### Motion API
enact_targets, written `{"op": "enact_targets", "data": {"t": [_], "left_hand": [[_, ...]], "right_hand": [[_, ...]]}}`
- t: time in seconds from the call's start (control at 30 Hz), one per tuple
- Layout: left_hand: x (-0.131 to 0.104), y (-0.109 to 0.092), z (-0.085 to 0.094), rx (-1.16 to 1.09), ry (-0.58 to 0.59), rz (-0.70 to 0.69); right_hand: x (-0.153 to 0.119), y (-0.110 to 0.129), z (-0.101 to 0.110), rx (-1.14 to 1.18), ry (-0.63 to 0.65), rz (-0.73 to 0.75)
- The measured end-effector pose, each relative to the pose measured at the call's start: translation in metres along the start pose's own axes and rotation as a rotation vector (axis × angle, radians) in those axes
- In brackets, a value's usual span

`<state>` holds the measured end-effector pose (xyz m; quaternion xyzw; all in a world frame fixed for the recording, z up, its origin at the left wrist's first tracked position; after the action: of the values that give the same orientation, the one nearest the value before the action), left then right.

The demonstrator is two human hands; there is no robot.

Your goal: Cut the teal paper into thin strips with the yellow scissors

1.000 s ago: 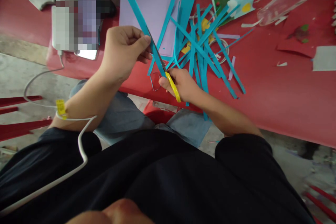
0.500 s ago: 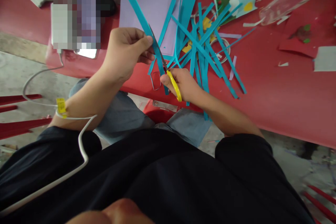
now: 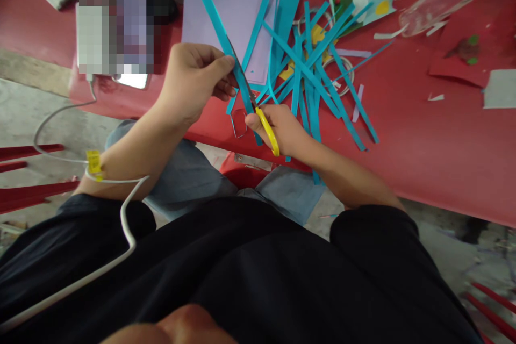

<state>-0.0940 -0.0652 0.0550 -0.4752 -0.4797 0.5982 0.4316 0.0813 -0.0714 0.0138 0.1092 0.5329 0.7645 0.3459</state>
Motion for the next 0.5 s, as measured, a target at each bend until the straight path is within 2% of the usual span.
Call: {"op": "enact_targets", "data": {"t": [0.13,0.5], "left_hand": [[0.001,0.0026,0.0002,0.003,0.03,-0.023],[0.0012,-0.0005,0.0026,-0.042,0.022,-0.031]], "right_hand": [[-0.0001,-0.0042,-0.0025,0.027,0.012,-0.014],[-0.0022,-0.0084,-0.0069,0.078,0.031,-0.022]]}}
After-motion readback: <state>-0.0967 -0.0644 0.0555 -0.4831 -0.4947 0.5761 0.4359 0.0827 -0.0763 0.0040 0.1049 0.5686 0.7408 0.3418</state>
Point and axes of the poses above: each hand's wrist, its own x-axis towards the middle knuckle, its own z-axis out of the back of the hand, y = z × x, the point moved 10 cm from there along x, towards the middle knuckle, and after that the axes turned 5 degrees about y, right-handed, at the moved point
